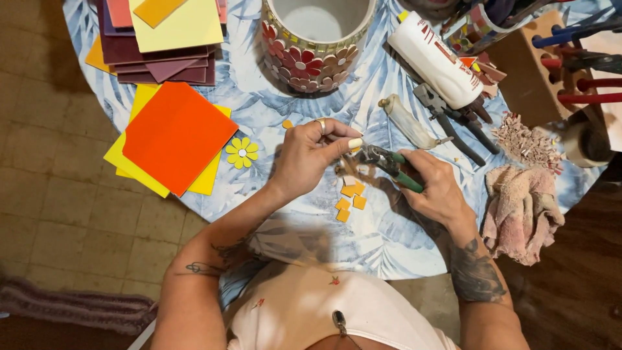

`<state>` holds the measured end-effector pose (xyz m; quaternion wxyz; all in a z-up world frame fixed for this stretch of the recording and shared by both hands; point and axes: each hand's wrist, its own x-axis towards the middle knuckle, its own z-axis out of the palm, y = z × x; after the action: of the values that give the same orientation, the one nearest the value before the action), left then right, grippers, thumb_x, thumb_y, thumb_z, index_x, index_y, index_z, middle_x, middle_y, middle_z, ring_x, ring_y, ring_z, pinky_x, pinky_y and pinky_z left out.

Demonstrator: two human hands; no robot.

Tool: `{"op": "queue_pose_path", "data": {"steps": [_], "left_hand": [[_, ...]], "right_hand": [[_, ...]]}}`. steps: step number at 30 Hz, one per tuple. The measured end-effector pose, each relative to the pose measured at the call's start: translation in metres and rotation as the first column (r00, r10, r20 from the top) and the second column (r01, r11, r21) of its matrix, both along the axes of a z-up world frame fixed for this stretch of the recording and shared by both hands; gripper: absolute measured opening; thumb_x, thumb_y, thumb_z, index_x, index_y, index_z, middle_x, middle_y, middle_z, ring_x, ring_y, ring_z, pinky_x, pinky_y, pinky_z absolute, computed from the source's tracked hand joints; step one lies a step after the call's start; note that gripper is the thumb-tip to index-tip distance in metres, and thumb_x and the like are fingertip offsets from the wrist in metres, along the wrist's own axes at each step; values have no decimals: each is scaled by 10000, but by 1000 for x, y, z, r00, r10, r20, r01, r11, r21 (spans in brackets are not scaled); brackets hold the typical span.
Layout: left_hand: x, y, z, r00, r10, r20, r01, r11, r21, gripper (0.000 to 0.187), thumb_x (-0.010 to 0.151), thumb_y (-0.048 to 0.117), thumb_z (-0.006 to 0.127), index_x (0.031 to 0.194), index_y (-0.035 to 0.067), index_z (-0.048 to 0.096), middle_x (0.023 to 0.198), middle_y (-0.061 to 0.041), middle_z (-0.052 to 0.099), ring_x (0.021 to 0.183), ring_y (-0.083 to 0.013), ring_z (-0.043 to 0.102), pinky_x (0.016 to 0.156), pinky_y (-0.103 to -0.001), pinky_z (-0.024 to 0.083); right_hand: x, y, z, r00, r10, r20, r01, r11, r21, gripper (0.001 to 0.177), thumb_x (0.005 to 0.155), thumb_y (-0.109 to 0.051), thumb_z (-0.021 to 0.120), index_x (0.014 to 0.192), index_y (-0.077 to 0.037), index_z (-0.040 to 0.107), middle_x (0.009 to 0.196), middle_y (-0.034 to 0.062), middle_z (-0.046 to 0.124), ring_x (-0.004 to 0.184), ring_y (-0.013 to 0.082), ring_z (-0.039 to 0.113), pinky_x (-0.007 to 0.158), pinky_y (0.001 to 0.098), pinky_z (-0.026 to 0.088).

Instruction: Using mosaic nippers to cut small yellow tiles into smaller pieces on a workshop table.

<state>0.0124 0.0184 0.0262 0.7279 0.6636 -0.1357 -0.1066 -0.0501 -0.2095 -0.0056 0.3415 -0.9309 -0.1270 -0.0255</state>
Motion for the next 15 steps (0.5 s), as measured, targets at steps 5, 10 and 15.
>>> {"op": "queue_pose_path", "data": {"steps": [5, 10, 15], "left_hand": [[-2, -1, -3, 1000, 10, 8, -10, 1000, -1, 96, 732, 58, 649, 821, 22, 653, 613, -75, 627, 564, -43, 530, 519, -183, 468], [-2, -3, -9, 1000, 4, -10, -4, 1000, -22, 102, 731, 54, 651, 825, 15, 649, 622, -83, 627, 557, -50, 552, 502, -176, 480], [-3, -2, -8, 999, -1, -35, 0, 999, -43, 113, 727, 40, 649, 832, -1, 643, 620, -88, 618, 558, -49, 554, 500, -182, 490]], "right_hand": [[-1, 0, 0, 1000, 5, 8, -5, 1000, 12, 373, 617, -105, 653, 959, 20, 578, 714, 164, 549, 679, 351, 579, 582, 390, 460], [-1, 0, 1, 1000, 8, -1, -8, 1000, 11, 387, 604, -91, 650, 964, 31, 573, 718, 176, 552, 683, 362, 577, 575, 400, 456], [-2, 1, 1, 1000, -2, -4, 2, 1000, 15, 377, 614, -84, 647, 962, 39, 575, 717, 185, 556, 677, 365, 579, 566, 399, 454]]}}
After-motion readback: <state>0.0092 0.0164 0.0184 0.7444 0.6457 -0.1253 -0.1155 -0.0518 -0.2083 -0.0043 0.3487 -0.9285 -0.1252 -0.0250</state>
